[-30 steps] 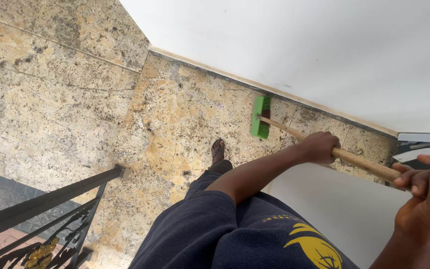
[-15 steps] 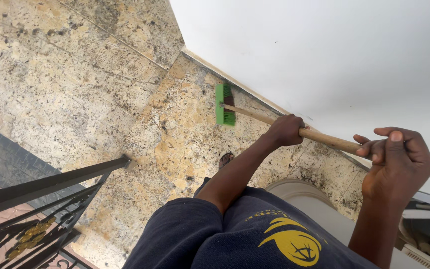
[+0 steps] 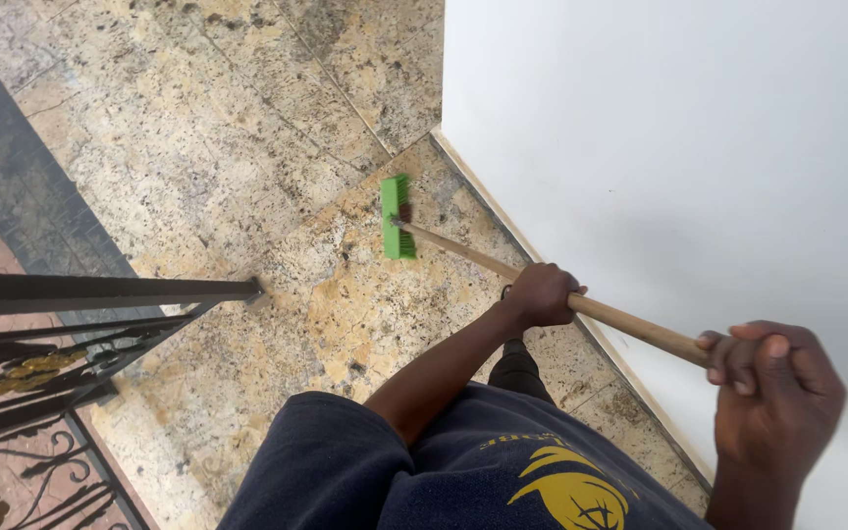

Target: The person sweeps a tiled floor and stairs using a broom.

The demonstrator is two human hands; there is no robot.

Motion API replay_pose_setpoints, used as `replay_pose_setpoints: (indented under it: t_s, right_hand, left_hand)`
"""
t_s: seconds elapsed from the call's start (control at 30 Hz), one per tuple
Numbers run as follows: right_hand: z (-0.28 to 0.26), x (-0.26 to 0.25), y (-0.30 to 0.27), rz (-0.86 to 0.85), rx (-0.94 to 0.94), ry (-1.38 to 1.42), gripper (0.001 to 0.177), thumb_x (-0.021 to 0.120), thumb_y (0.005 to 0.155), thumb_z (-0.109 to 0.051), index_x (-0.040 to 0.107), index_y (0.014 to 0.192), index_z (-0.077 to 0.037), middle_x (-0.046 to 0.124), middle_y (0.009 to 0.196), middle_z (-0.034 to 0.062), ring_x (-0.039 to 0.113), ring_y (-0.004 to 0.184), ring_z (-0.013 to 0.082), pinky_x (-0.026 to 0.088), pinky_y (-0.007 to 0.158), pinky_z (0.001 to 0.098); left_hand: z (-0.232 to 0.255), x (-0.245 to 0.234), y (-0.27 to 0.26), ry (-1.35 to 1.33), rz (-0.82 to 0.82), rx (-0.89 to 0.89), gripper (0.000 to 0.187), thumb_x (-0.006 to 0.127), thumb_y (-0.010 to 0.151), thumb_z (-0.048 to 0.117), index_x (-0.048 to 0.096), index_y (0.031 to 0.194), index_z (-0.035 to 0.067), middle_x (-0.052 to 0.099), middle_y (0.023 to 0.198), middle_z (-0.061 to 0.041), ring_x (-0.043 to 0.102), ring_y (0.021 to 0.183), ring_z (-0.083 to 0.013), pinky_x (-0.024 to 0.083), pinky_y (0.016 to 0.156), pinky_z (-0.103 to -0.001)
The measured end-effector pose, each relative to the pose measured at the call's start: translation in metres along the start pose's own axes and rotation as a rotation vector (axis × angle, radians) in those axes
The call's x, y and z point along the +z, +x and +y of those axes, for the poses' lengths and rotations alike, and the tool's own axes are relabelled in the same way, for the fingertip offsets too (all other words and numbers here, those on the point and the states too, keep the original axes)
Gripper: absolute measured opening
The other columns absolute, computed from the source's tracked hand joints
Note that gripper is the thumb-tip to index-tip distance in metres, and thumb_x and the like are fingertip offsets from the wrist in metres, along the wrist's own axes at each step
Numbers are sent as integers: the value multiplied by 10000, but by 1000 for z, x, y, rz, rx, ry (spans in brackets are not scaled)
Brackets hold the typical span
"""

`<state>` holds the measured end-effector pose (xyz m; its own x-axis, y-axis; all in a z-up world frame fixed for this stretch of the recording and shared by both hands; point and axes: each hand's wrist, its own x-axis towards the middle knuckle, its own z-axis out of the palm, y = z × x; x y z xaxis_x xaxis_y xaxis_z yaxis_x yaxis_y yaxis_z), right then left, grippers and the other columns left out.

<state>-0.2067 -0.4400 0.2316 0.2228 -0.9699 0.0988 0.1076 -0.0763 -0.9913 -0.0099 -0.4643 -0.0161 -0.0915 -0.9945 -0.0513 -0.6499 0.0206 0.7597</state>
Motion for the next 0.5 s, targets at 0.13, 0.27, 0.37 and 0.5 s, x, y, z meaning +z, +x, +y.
replay_pose_setpoints:
  t_s: [0.13,0.27,0.37,0.5]
  right_hand:
    - [-31,-27,41,-17,-74,-116,337,494,1270,-208,574,1018,2,427,638,9,479,624,142,518,885,417]
    - [-15,-42,87,-24,-61,-217,315,490,1273,-142,566,1014,21,461,676,32,507,653,152,574,972,486]
    - [20,-41,117,-111,68,-114,221,446,1215,-59,600,1119,68,604,820,127,628,807,221,576,1141,565]
    - [37,-40,149,-140,248,-166,234,399,1144,-113,578,1125,37,683,1036,216,698,1095,335,538,1114,512]
  left_hand:
    - [40,-5,60,-47,47,60,252,655,885,255,751,684,136,686,604,-105,672,568,-324,524,606,-465]
    - [34,4,123,-25,-58,74,85,682,759,153,722,750,78,721,689,-117,711,658,-325,569,645,-455]
    - [-4,17,142,29,-132,-47,95,657,783,128,748,777,102,739,777,-119,732,765,-312,576,702,-453]
    - [-39,36,155,96,-44,-154,80,665,771,120,739,798,108,743,812,-123,729,802,-318,568,738,-455]
